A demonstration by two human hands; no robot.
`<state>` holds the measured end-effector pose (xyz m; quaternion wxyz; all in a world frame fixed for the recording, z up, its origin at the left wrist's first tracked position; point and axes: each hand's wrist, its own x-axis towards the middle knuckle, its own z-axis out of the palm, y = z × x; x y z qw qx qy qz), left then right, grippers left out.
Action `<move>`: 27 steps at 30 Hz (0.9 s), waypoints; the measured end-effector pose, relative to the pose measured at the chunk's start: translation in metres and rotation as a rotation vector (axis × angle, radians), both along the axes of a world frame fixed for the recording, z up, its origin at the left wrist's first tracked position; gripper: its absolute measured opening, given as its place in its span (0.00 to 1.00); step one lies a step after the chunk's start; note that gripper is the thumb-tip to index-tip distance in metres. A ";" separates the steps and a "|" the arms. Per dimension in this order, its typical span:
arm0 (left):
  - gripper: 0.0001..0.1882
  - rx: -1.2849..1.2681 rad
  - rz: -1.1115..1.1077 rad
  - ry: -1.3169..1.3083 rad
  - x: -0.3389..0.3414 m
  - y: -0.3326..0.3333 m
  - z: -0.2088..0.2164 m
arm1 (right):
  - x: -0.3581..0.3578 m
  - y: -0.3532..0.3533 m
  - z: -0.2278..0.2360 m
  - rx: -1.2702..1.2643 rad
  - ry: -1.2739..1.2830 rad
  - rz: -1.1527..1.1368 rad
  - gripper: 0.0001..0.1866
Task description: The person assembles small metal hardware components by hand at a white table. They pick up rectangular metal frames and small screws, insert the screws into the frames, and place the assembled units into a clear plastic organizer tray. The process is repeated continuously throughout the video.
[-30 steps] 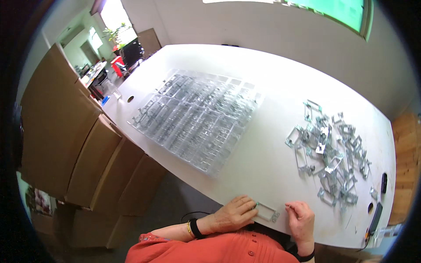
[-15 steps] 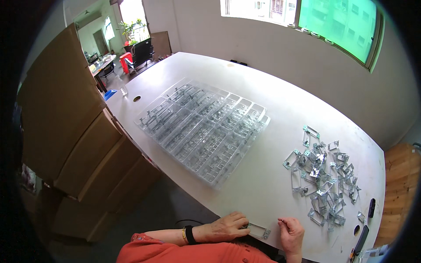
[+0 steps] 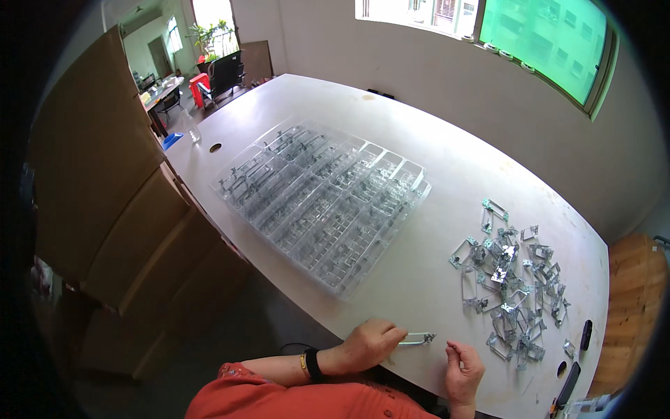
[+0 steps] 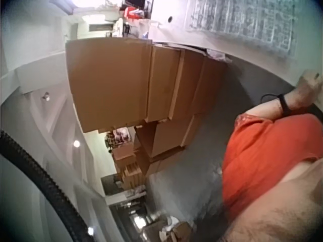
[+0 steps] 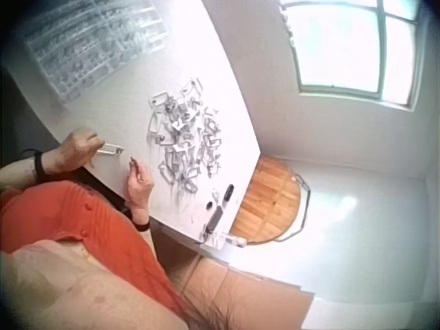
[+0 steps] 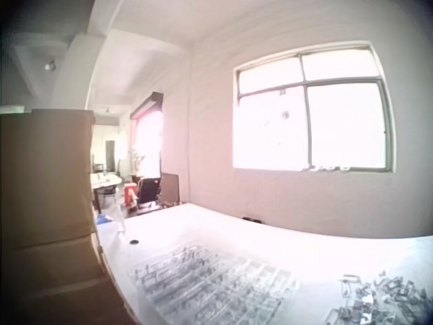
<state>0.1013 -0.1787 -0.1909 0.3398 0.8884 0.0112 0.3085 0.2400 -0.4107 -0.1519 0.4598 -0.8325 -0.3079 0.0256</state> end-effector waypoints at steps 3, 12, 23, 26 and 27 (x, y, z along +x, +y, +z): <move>0.10 -0.027 0.059 -0.049 0.010 0.000 -0.004 | -0.003 0.006 0.005 0.073 -0.046 -0.050 0.06; 0.15 -0.038 0.110 -0.049 0.014 0.000 -0.003 | -0.002 0.001 -0.010 -0.044 0.050 -0.011 0.04; 0.25 0.036 0.034 0.042 0.011 0.004 -0.001 | -0.005 0.003 0.003 -0.146 -0.064 -0.033 0.06; 0.25 0.034 0.056 0.047 0.008 0.005 -0.003 | -0.005 0.012 0.011 -0.144 -0.055 -0.001 0.07; 0.25 0.017 0.031 0.056 0.007 0.002 -0.001 | -0.007 0.010 0.010 -0.111 -0.059 -0.022 0.08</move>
